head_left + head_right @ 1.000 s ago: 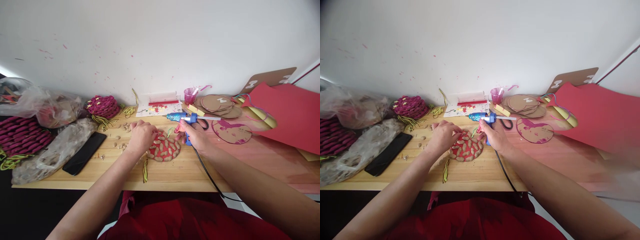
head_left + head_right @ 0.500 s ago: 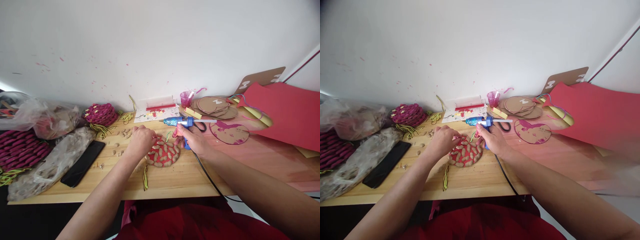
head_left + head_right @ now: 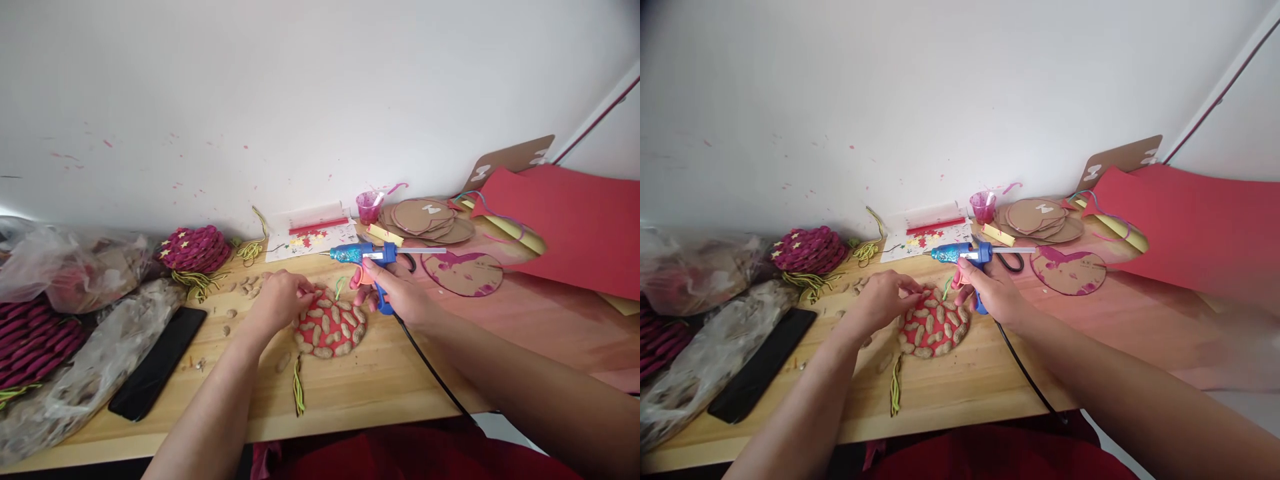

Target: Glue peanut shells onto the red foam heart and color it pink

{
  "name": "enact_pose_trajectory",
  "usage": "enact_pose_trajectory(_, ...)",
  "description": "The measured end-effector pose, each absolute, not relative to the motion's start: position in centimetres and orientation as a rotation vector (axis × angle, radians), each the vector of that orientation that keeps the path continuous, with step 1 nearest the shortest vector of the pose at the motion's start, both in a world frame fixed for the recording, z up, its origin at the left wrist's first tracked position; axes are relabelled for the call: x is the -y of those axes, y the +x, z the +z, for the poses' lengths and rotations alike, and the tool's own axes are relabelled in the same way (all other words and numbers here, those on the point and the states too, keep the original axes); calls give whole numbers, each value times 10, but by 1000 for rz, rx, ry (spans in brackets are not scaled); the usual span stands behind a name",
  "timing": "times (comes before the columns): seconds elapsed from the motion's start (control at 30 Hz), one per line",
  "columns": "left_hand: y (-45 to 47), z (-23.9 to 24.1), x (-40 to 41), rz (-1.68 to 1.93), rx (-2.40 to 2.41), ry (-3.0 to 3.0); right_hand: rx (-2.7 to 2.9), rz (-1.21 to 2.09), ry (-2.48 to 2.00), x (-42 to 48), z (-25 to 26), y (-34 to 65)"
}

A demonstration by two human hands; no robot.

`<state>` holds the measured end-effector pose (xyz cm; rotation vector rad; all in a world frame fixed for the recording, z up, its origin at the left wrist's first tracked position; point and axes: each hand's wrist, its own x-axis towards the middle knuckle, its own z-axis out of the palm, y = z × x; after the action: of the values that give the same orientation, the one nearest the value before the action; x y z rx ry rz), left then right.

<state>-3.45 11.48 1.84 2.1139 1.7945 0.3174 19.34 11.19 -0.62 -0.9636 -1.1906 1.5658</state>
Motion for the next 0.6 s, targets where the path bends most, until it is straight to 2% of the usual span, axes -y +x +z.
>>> enact_pose_trajectory(0.13, -49, 14, -119, 630, -1648, 1710, 1211, 1572, -929, -111, -3, 196)
enact_pose_trajectory(0.3, -53, 17, -124, 945, -1184, 1178, 1312, 1499, -918, -105, 3, 199)
enact_pose_trajectory(0.6, -52, 11, -126, 955, -1002, 830, 1623, 1288, -820, -94, -2, 205)
